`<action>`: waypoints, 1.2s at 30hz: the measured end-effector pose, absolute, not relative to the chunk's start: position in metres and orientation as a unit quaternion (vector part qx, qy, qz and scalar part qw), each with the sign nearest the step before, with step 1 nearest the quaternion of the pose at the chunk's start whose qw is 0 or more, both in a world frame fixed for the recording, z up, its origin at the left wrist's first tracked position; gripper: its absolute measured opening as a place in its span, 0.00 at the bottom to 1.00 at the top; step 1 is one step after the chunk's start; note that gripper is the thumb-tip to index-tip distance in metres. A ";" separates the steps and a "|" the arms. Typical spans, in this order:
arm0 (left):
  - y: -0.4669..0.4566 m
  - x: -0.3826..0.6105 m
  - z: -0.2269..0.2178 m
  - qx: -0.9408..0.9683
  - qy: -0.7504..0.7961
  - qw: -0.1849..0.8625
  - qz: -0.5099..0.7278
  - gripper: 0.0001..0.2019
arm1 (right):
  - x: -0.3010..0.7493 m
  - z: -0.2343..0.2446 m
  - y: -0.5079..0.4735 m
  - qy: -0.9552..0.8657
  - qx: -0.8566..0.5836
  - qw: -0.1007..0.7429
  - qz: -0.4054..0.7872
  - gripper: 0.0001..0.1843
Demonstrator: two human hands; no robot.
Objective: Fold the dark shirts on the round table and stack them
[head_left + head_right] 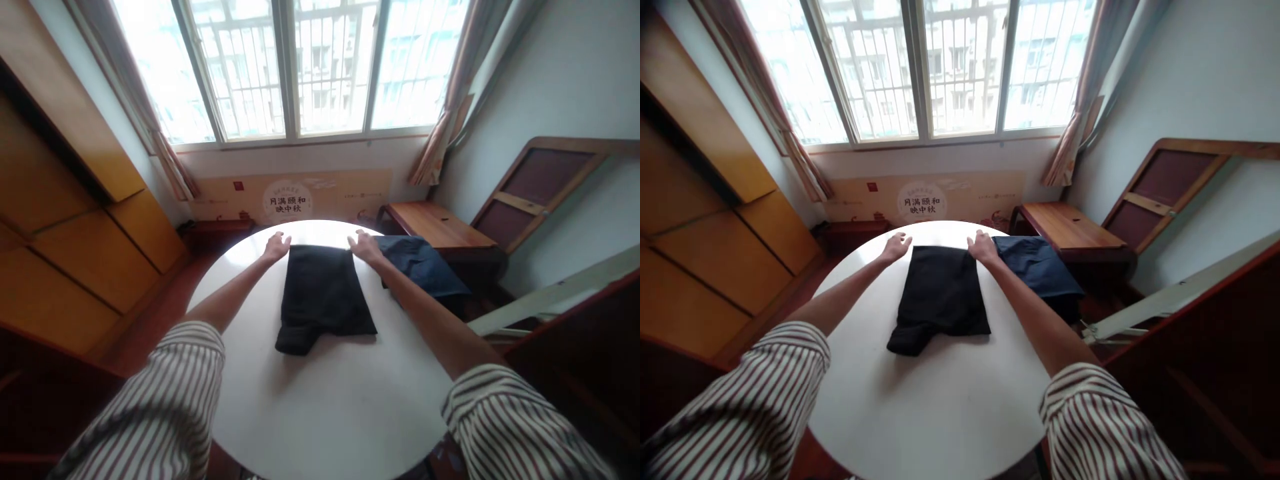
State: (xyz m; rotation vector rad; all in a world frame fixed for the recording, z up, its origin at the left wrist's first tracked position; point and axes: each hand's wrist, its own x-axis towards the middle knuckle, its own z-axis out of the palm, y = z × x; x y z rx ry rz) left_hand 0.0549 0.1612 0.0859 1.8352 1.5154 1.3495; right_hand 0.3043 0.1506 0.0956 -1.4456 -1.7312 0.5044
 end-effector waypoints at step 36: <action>0.029 0.031 -0.004 0.857 0.471 0.107 0.181 0.19 | 0.331 -0.027 0.011 -0.865 -0.411 0.233 0.170 0.26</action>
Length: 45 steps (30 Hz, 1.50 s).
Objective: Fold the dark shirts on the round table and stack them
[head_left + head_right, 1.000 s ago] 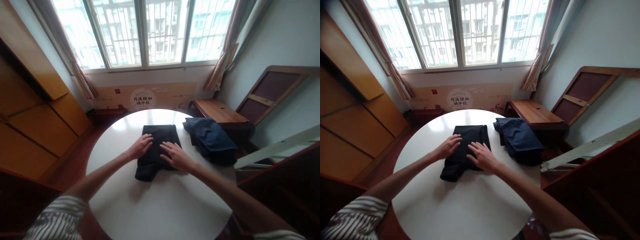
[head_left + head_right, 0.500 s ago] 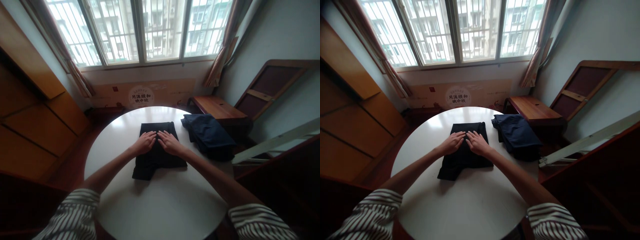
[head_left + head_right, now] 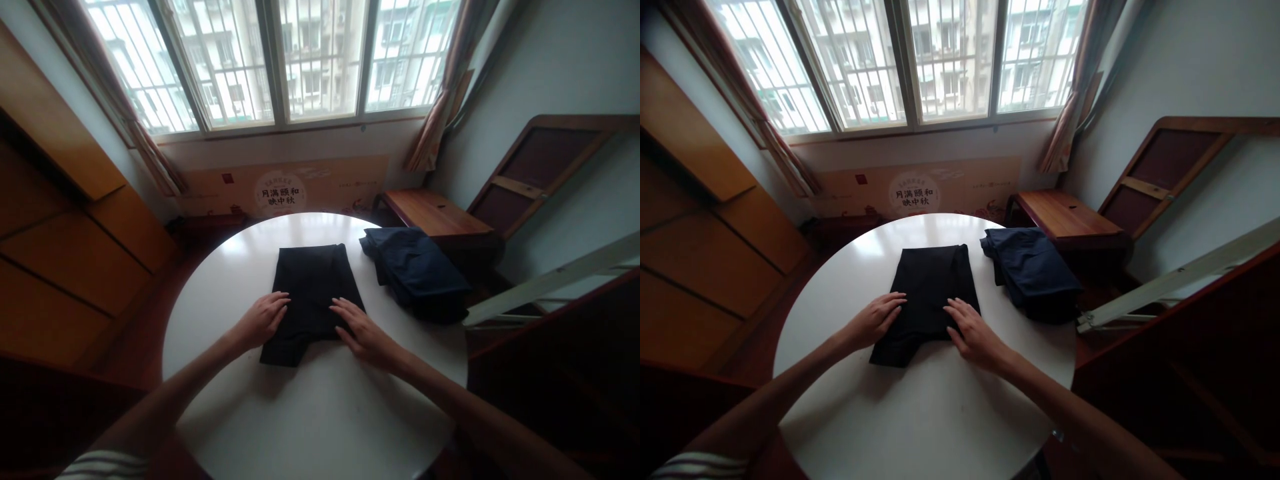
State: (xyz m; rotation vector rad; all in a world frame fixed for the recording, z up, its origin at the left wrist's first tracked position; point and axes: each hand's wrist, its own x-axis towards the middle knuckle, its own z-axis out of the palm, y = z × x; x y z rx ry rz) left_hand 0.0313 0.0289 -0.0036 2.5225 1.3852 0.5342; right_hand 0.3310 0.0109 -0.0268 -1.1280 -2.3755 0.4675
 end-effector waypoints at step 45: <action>-0.035 -0.001 -0.021 0.956 0.162 0.165 0.181 0.18 | 0.372 0.024 -0.048 -0.944 -0.229 0.157 0.179 0.25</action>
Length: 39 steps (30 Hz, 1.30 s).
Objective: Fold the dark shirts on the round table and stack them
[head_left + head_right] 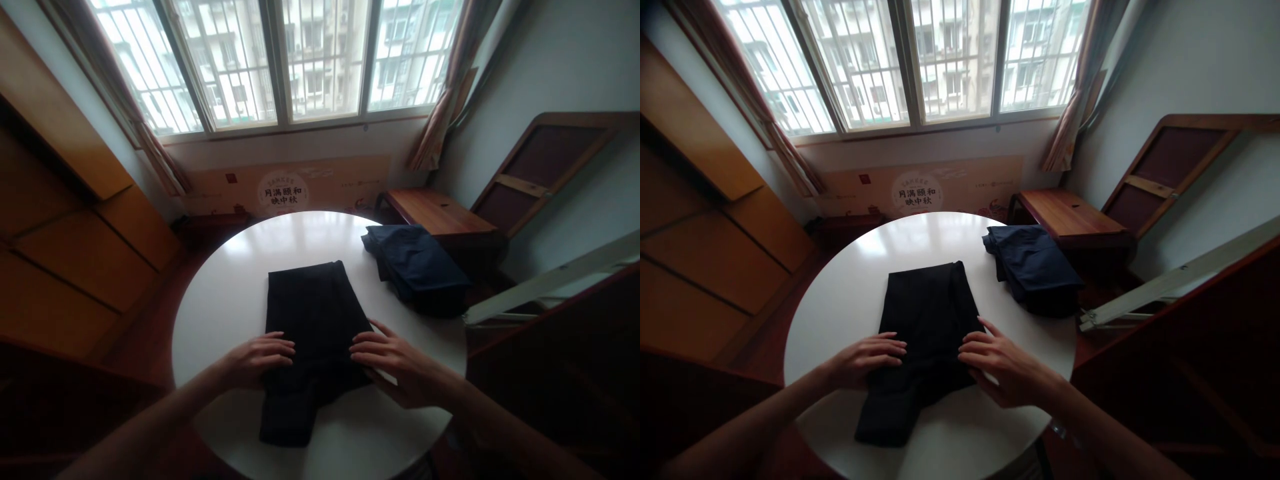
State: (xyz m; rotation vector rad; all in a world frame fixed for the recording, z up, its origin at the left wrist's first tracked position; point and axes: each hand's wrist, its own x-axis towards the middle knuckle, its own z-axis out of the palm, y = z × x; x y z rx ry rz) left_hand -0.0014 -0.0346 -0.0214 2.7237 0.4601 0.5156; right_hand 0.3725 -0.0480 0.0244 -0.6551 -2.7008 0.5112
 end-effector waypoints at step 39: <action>0.083 0.036 -0.002 0.300 0.597 0.553 0.498 0.09 | 0.310 -0.006 0.153 -0.523 -0.487 0.423 0.557 0.20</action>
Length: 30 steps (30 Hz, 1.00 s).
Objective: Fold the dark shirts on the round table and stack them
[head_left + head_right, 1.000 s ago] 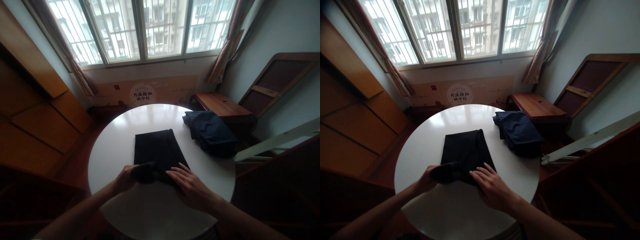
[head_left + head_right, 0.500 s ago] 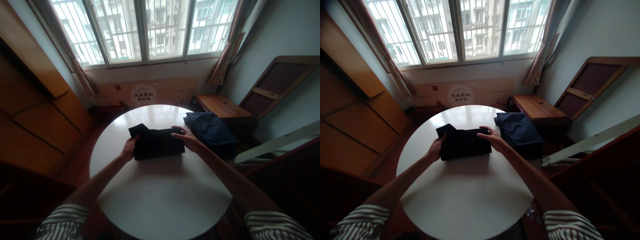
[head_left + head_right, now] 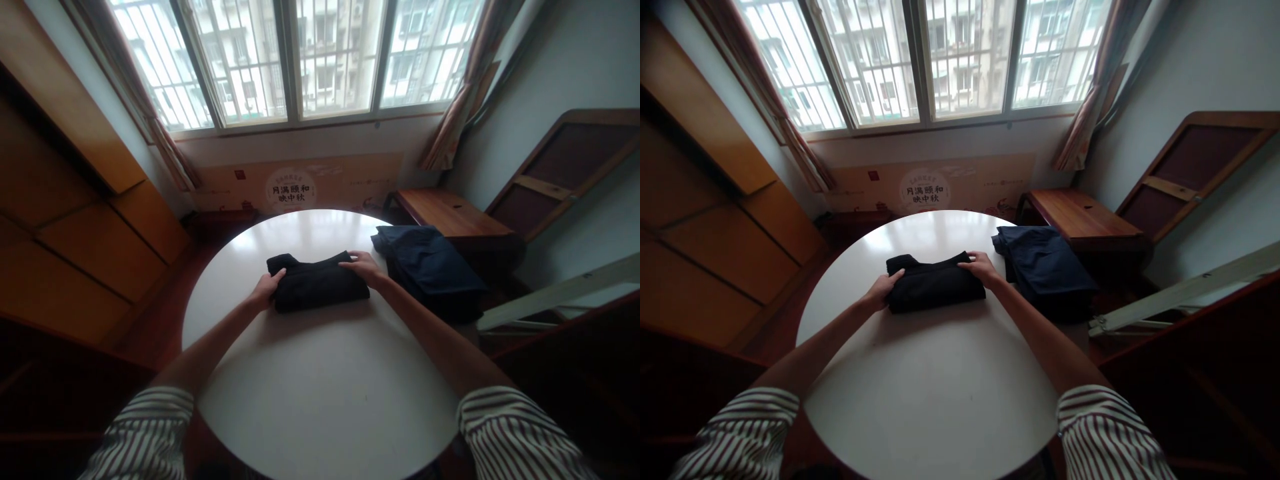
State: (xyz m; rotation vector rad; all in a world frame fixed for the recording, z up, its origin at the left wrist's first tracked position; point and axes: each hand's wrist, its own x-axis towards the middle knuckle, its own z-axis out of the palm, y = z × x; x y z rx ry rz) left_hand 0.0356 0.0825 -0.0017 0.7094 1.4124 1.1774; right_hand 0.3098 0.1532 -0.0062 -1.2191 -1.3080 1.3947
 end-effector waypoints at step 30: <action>0.032 0.002 -0.013 0.923 0.362 -0.009 0.133 0.28 | 0.309 -0.009 0.139 -0.834 -0.533 0.117 0.082 0.38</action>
